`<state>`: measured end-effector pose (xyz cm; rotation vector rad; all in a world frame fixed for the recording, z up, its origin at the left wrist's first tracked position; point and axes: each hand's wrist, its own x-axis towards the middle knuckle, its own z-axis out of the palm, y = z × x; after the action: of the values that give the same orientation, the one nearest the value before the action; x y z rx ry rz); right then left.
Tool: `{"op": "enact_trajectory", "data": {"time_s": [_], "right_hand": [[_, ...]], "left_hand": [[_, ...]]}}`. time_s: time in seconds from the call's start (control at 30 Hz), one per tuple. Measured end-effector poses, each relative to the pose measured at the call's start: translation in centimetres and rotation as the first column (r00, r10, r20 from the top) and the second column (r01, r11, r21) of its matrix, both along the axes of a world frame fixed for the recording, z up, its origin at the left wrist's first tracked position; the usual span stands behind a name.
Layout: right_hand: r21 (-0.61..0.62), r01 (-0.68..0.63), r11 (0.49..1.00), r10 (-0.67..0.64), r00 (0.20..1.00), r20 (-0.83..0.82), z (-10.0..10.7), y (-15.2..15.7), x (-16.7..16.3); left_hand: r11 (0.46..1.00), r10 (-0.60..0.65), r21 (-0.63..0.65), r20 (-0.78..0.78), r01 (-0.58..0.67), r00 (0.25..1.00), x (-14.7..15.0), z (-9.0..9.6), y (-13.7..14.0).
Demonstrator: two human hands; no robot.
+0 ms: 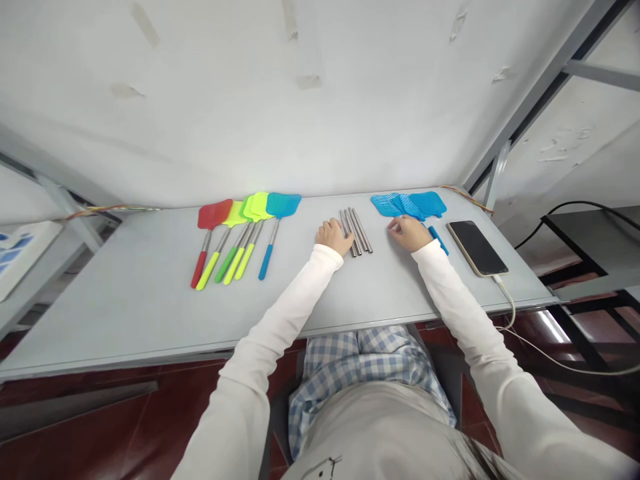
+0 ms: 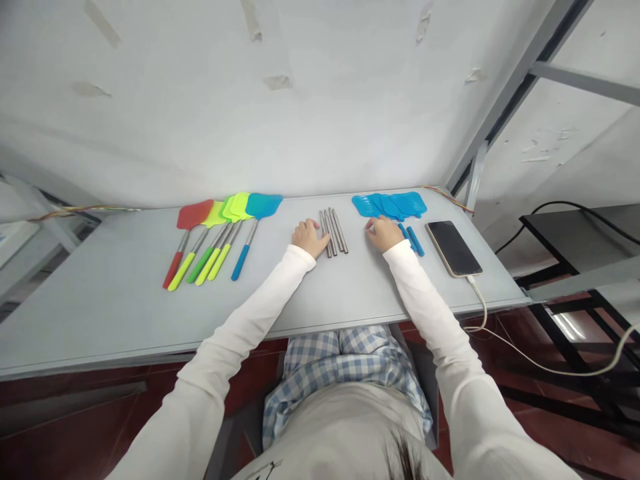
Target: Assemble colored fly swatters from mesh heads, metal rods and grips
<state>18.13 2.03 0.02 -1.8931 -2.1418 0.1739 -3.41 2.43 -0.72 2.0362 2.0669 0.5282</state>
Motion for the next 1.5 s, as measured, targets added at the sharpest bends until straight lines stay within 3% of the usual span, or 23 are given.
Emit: {"op": "enact_trajectory", "data": {"time_s": [0.1,0.2,0.3,0.43,0.53,0.7,0.9,1.13,1.23,1.33,1.4,1.43,1.5], "right_hand": [[0.097,-0.072,0.993,0.072,0.997,0.004,0.4,-0.1,-0.2],[0.166,0.084,0.983,-0.094,0.994,0.053,0.2,-0.4,-0.1],[0.079,0.197,0.977,-0.202,0.977,0.067,-0.2,-0.7,-0.1],[-0.042,0.095,0.995,-0.094,0.996,0.007,-0.2,-0.8,-0.2],[-0.052,0.010,0.999,-0.011,1.000,-0.022,-0.2,-0.6,-0.3],[0.027,0.018,0.999,-0.017,0.999,-0.033,-0.4,-0.2,-0.5],[0.157,0.034,0.987,0.004,0.971,-0.237,0.0,-0.3,-1.4],[0.236,-0.021,0.972,0.102,0.936,-0.336,-0.3,-0.5,-3.9],[0.272,-0.085,0.958,0.168,0.940,-0.296,-0.4,-0.1,-4.9],[0.316,-0.199,0.928,0.270,0.942,-0.200,-0.2,0.5,-5.8],[0.334,-0.254,0.908,0.313,0.940,-0.136,-0.1,0.9,-6.2],[0.340,-0.270,0.901,0.324,0.940,-0.111,0.0,0.9,-6.3],[0.344,-0.285,0.895,0.330,0.941,-0.078,0.0,0.9,-6.4]], "left_hand": [[0.999,0.043,0.022,-0.027,-0.042,0.999,-0.5,0.2,-0.1],[0.999,0.048,-0.008,-0.010,-0.048,0.999,-0.8,0.2,-0.2],[0.999,0.034,-0.029,-0.002,-0.034,0.999,-0.9,0.3,-0.2],[0.996,-0.034,-0.082,0.049,0.038,0.998,-1.4,0.2,0.3],[0.992,-0.090,-0.081,0.106,0.099,0.990,-1.8,0.0,0.6],[0.980,-0.152,-0.102,0.163,0.170,0.975,-2.4,-0.1,0.6],[0.951,-0.213,-0.173,0.230,0.256,0.950,-3.2,-0.1,1.1],[0.999,-0.039,0.010,-0.092,0.040,0.995,-2.7,0.5,0.1],[0.998,-0.045,-0.035,-0.042,0.043,0.998,-2.9,0.6,0.4],[0.998,-0.010,-0.061,0.170,0.021,0.985,-3.3,0.4,1.1],[0.996,0.060,-0.088,0.434,-0.024,0.899,-3.4,0.1,1.7],[0.992,0.100,-0.125,0.589,-0.032,0.802,-3.4,-0.1,2.0],[0.981,0.168,-0.195,0.850,0.002,0.499,-3.3,-0.4,2.4]]}}
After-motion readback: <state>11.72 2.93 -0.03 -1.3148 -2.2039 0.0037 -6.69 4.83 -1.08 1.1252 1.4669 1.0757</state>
